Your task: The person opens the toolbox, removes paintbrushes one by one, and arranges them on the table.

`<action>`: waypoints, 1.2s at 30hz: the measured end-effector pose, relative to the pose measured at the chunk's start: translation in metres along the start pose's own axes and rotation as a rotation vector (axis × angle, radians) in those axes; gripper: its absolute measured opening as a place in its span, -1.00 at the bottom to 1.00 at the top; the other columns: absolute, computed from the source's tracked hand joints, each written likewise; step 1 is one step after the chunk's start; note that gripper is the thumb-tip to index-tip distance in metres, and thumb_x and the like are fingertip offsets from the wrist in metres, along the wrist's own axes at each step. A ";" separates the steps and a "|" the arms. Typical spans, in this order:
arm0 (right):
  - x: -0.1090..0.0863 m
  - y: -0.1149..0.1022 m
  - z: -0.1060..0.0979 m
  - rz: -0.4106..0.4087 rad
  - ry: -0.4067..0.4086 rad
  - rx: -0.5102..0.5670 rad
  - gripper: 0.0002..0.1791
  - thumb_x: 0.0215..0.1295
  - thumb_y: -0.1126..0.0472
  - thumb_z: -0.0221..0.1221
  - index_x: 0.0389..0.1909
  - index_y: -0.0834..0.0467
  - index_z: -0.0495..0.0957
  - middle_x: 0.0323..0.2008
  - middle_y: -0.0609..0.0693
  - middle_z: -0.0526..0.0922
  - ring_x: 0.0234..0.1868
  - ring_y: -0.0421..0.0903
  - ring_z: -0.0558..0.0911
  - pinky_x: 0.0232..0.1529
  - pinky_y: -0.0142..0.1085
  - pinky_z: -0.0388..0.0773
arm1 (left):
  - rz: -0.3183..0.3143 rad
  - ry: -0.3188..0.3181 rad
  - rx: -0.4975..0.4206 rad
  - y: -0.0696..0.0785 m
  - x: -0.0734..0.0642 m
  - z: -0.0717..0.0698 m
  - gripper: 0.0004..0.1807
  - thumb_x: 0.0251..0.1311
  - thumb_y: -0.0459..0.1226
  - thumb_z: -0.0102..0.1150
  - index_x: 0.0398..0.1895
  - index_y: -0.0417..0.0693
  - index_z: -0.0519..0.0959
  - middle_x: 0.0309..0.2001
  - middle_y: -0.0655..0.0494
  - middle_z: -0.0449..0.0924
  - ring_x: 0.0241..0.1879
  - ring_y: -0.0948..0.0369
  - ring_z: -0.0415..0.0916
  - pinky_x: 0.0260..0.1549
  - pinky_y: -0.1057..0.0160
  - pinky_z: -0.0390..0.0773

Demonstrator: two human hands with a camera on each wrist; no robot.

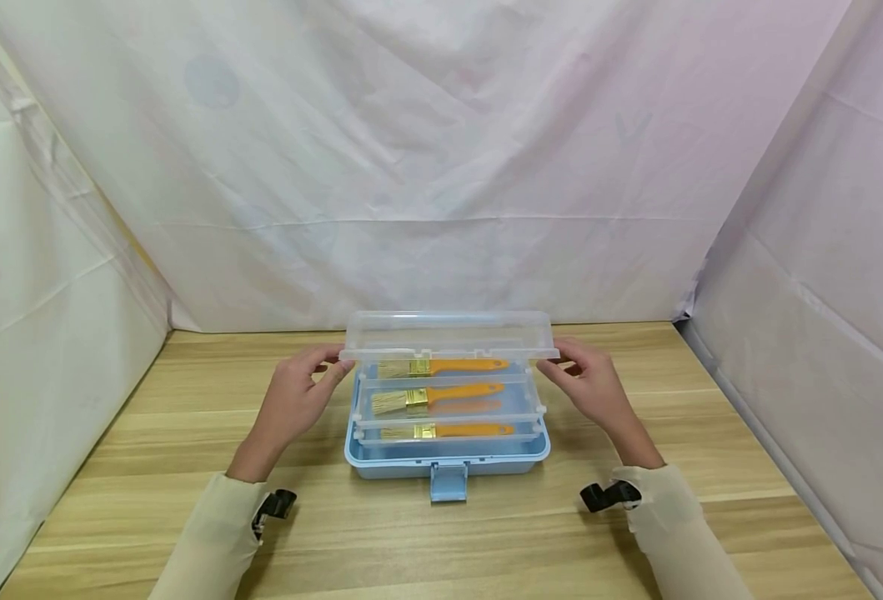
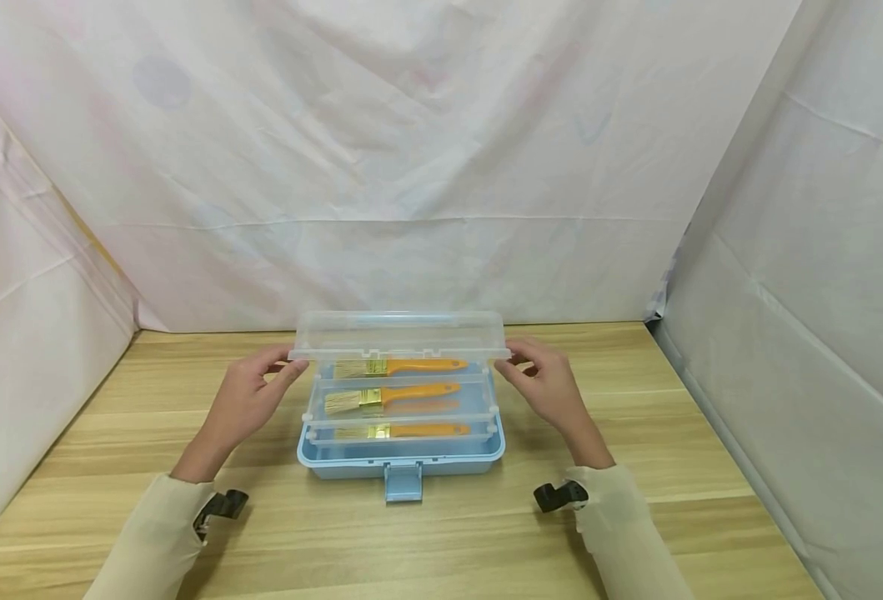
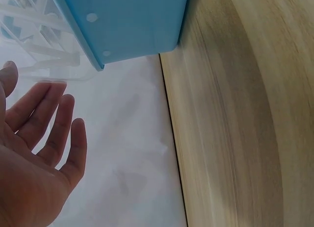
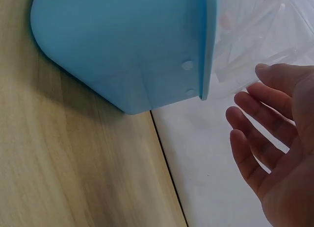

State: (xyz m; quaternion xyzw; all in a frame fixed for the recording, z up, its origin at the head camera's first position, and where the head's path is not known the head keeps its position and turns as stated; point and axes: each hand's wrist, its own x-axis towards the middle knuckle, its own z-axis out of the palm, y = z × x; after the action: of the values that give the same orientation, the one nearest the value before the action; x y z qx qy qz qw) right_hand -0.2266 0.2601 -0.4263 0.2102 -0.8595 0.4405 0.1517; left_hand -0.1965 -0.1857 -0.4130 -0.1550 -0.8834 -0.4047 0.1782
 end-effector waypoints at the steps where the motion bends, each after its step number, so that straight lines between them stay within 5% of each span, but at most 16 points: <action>1: 0.000 0.001 0.001 0.009 -0.004 0.000 -0.68 0.55 0.31 0.37 0.25 0.18 0.75 0.10 0.06 0.80 -0.05 -0.06 0.75 -0.21 -0.39 0.70 | 0.003 0.002 0.001 -0.001 0.000 0.000 -0.68 0.63 -0.17 0.28 0.22 -0.19 0.75 0.05 -0.09 0.79 0.05 -0.06 0.72 0.05 -0.21 0.72; 8: 0.000 0.004 0.003 0.051 -0.025 -0.009 -0.67 0.64 0.25 0.29 0.31 0.22 0.71 0.13 0.11 0.78 -0.03 0.13 0.75 -0.21 -0.39 0.69 | -0.016 -0.006 -0.029 -0.003 0.001 0.001 -0.68 0.61 -0.17 0.30 0.23 -0.18 0.75 0.08 -0.09 0.78 0.07 -0.06 0.71 0.06 -0.20 0.72; 20: 0.000 0.002 0.003 0.086 -0.039 -0.006 -0.68 0.65 0.22 0.27 0.28 0.23 0.71 0.14 0.13 0.76 -0.03 0.13 0.74 -0.16 -0.38 0.69 | -0.125 -0.122 -0.042 -0.014 0.001 0.003 -0.54 0.67 -0.12 0.21 0.43 -0.18 0.63 0.27 -0.14 0.72 0.21 -0.12 0.67 0.20 -0.27 0.65; 28: 0.000 0.003 0.004 0.115 -0.058 0.052 -0.70 0.64 0.29 0.27 0.27 0.25 0.70 0.11 0.17 0.75 -0.10 0.14 0.73 -0.17 -0.36 0.70 | -0.140 -0.134 -0.050 -0.014 0.001 0.006 -0.59 0.67 -0.14 0.20 0.40 -0.12 0.65 0.25 -0.10 0.73 0.21 -0.11 0.66 0.21 -0.29 0.63; 36: -0.001 0.005 0.007 0.122 -0.081 0.086 -0.67 0.70 0.29 0.19 0.34 0.25 0.65 0.09 0.17 0.74 -0.02 0.14 0.73 -0.12 -0.13 0.77 | -0.158 -0.143 -0.025 -0.008 0.002 0.003 -0.57 0.69 -0.14 0.17 0.42 -0.16 0.63 0.28 -0.14 0.71 0.23 -0.15 0.65 0.24 -0.30 0.61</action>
State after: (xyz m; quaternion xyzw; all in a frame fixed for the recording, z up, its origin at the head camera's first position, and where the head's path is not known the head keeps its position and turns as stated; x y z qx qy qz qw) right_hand -0.2293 0.2575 -0.4341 0.1814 -0.8564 0.4767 0.0805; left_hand -0.2022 -0.1879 -0.4191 -0.1157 -0.8982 -0.4164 0.0805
